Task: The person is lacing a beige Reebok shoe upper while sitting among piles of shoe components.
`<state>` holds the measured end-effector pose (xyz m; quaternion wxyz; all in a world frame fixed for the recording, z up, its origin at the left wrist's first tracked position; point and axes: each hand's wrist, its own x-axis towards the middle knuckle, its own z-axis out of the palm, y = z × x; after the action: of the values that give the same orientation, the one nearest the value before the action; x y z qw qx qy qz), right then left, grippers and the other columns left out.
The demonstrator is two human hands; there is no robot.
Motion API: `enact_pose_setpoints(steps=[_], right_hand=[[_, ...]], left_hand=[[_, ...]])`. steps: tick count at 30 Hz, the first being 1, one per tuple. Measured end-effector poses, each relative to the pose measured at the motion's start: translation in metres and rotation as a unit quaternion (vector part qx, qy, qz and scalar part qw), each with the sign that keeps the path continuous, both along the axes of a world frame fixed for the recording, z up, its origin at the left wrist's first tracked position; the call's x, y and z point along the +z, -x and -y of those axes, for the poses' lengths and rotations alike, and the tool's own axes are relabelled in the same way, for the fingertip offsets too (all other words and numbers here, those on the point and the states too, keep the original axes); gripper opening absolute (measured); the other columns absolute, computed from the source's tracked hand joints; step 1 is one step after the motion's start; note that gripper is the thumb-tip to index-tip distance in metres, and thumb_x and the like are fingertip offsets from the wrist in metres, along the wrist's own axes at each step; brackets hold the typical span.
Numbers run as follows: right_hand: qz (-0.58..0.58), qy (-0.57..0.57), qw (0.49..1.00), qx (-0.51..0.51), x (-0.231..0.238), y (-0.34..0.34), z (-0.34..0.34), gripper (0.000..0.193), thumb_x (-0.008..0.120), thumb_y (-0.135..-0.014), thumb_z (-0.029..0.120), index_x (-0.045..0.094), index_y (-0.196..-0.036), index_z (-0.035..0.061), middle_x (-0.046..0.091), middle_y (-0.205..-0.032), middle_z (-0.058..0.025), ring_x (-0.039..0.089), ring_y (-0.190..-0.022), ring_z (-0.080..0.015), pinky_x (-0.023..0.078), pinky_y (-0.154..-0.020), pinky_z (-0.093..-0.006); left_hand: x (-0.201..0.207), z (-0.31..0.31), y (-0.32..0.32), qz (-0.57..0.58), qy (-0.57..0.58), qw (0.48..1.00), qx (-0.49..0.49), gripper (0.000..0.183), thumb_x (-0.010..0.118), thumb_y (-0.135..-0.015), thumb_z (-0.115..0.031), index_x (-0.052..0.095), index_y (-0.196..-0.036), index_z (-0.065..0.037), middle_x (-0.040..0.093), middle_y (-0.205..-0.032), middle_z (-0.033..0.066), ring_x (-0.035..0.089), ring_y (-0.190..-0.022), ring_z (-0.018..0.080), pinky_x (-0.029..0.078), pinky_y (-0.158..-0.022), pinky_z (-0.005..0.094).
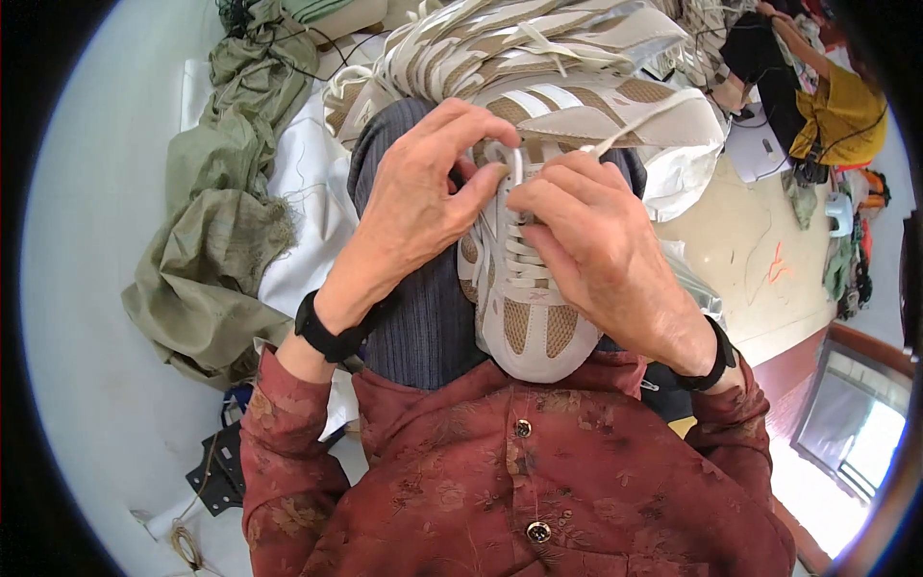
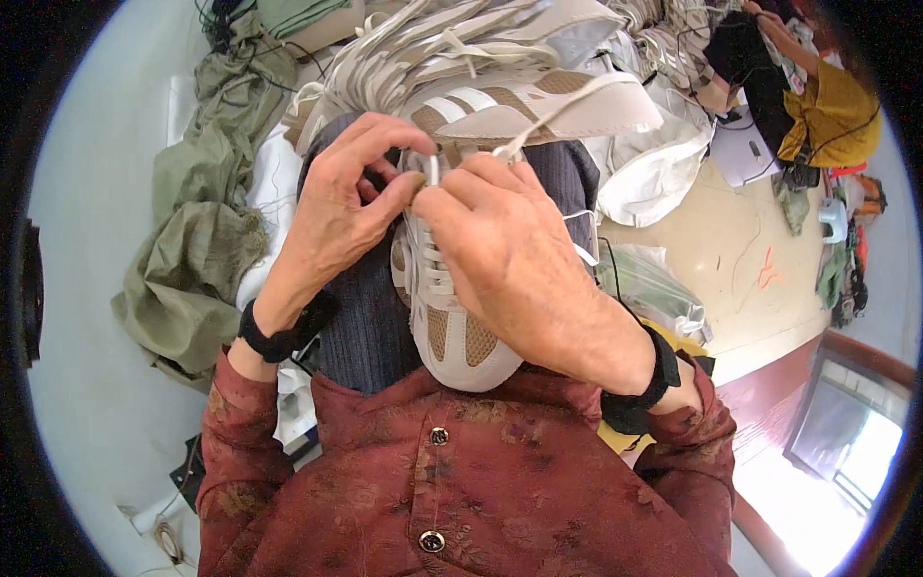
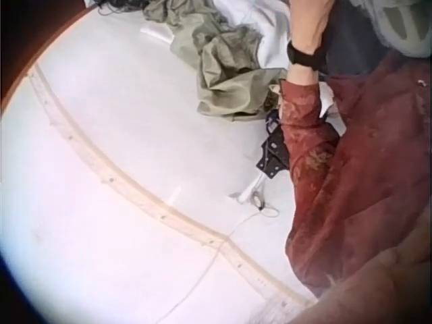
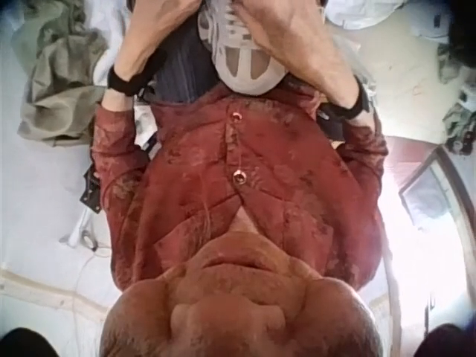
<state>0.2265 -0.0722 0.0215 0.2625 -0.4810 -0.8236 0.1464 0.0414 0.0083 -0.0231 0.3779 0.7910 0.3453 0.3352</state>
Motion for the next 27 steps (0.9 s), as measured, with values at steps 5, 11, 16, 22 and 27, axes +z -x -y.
enact_pose_setpoints(steps=[5, 11, 16, 22, 27], right_hand=[[-0.036, 0.018, 0.998, -0.05, -0.003, 0.009, -0.004, 0.022, 0.072, -0.074, -0.007, 0.064, -0.092, 0.0005, 0.065, -0.086, -0.0112, 0.062, -0.09, -0.0331, 0.047, -0.08, -0.0422], [-0.031, 0.031, 0.996, -0.072, -0.01, 0.016, -0.004, 0.016, 0.07, -0.077, -0.002, 0.063, -0.089, 0.0053, 0.063, -0.08, -0.0068, 0.06, -0.091, -0.0294, 0.037, -0.075, -0.0401], [-0.104, 0.099, 0.986, -0.08, -0.009, 0.015, -0.004, 0.013, 0.068, -0.078, -0.005, 0.066, -0.087, 0.0043, 0.064, -0.08, -0.0055, 0.06, -0.09, -0.0242, 0.043, -0.076, -0.0355], [-0.192, 0.185, 0.963, -0.02, -0.002, 0.001, -0.009, 0.014, 0.068, -0.077, -0.006, 0.068, -0.089, 0.0017, 0.064, -0.082, -0.0059, 0.06, -0.087, -0.0194, 0.049, -0.077, -0.0306], [-0.199, 0.195, 0.957, -0.076, -0.004, 0.002, -0.008, 0.015, 0.068, -0.077, -0.006, 0.068, -0.09, 0.0009, 0.064, -0.085, -0.0072, 0.061, -0.087, -0.0191, 0.05, -0.078, -0.0315]], left_hand=[[-0.008, -0.006, 0.004, 0.021, 0.004, 1.0, -0.001, 0.023, 0.067, -0.084, 0.0, 0.068, -0.106, -0.006, 0.063, -0.107, 0.0035, 0.058, -0.07, 0.0101, 0.047, -0.059, 0.0234], [-0.013, -0.008, 0.005, 0.024, -0.016, 1.0, -0.004, 0.025, 0.069, -0.082, 0.0, 0.068, -0.106, -0.006, 0.063, -0.104, 0.0042, 0.059, -0.065, 0.0104, 0.048, -0.058, 0.0247], [-0.013, -0.006, 0.006, 0.033, 0.001, 0.999, -0.002, 0.025, 0.068, -0.082, 0.0, 0.068, -0.107, -0.006, 0.063, -0.106, 0.0045, 0.06, -0.065, 0.0106, 0.048, -0.058, 0.0241], [-0.01, -0.002, 0.007, 0.026, 0.016, 0.999, 0.008, 0.027, 0.068, -0.082, 0.001, 0.069, -0.108, -0.007, 0.063, -0.108, 0.005, 0.062, -0.07, 0.0121, 0.05, -0.06, 0.0244], [-0.006, 0.018, 0.017, 0.048, -0.039, 0.996, 0.062, 0.026, 0.069, -0.081, 0.003, 0.071, -0.105, -0.007, 0.063, -0.107, 0.0057, 0.064, -0.079, 0.0138, 0.052, -0.062, 0.0253]])
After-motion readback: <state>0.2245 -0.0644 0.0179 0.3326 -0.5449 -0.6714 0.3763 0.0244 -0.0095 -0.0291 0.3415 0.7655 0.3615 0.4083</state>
